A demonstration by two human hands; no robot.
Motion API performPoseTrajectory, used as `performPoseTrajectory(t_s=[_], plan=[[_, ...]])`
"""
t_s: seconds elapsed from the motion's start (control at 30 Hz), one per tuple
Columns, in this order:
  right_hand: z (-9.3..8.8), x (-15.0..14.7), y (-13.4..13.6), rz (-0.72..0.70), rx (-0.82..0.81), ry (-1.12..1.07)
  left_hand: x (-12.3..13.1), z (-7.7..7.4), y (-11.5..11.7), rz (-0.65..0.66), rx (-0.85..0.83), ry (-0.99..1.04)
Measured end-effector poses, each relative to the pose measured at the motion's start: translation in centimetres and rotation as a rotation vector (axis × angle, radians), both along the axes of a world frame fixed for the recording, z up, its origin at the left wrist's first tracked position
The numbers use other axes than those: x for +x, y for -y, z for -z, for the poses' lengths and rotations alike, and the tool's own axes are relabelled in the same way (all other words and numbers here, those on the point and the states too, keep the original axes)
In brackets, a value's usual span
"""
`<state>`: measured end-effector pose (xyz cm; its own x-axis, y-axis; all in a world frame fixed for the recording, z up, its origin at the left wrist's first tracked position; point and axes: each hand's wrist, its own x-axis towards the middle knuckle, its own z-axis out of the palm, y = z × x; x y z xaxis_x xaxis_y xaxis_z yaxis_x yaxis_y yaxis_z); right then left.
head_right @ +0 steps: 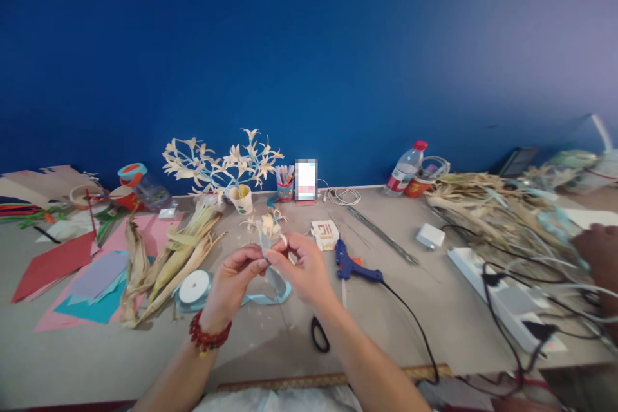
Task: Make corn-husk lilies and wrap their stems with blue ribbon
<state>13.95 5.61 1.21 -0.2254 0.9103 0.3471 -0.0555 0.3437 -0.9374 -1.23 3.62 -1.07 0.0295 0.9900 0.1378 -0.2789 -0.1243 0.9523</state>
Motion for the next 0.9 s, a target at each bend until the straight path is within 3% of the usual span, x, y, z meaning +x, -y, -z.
performPoseTrajectory(t_s=[0.47, 0.67, 0.9], plan=[[-0.2, 0.1, -0.1, -0.015, -0.004, 0.088, -0.2, -0.2, 0.1, 0.068, -0.094, -0.006], [0.4, 0.2, 0.8, -0.035, -0.100, -0.007, 0.0, 0.0, 0.3, -0.026, -0.083, 0.028], [1.2, 0.3, 2.4, 0.059, 0.040, 0.280, -0.1, -0.1, 0.5, -0.134, -0.056, -0.041]])
